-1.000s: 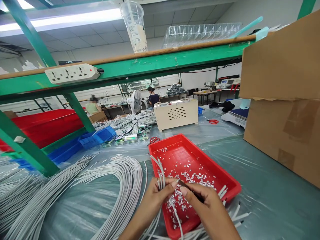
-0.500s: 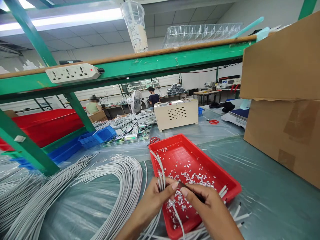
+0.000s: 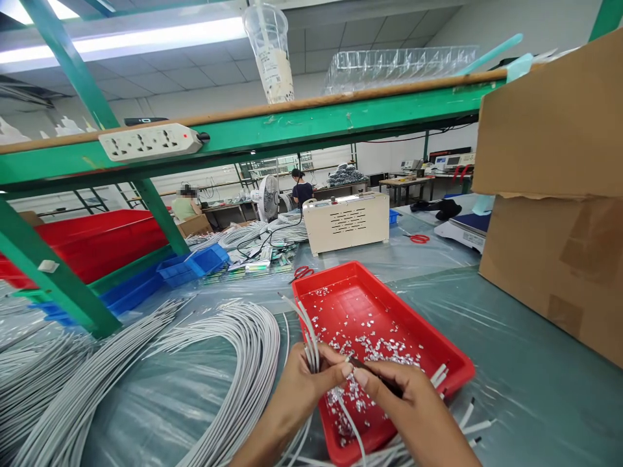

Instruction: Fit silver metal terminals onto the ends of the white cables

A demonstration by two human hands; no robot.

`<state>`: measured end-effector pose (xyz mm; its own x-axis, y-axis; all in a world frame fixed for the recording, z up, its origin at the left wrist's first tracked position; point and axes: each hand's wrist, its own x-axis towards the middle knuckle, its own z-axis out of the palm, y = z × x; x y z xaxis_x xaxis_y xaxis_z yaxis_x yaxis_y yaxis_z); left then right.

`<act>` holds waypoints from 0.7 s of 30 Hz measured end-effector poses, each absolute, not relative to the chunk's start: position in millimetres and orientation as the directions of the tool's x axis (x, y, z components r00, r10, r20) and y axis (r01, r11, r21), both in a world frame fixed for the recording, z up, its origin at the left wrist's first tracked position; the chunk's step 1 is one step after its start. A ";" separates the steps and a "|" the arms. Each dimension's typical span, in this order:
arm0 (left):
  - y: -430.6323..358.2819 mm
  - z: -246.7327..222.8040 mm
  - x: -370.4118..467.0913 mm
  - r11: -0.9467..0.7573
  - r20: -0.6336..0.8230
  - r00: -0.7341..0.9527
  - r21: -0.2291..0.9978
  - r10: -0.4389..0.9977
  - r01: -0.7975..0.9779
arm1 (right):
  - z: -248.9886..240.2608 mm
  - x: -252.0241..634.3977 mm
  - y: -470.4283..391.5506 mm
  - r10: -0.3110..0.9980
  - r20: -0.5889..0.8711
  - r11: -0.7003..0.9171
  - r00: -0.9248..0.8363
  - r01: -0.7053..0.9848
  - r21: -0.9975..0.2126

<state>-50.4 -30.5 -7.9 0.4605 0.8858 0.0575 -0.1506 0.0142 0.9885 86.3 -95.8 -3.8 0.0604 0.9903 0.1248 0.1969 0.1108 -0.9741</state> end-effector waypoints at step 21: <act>-39.4 -0.9 -47.7 -0.082 0.086 0.432 0.996 0.898 -0.028 | -6.2 85.9 -95.6 0.989 0.087 0.076 0.121 0.091 -0.993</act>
<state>-47.7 -39.4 -0.9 0.4321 0.8977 0.0857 -0.0276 -0.0818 0.9963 85.9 -95.6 -6.2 0.1211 0.9888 0.0873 0.0913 0.0764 -0.9929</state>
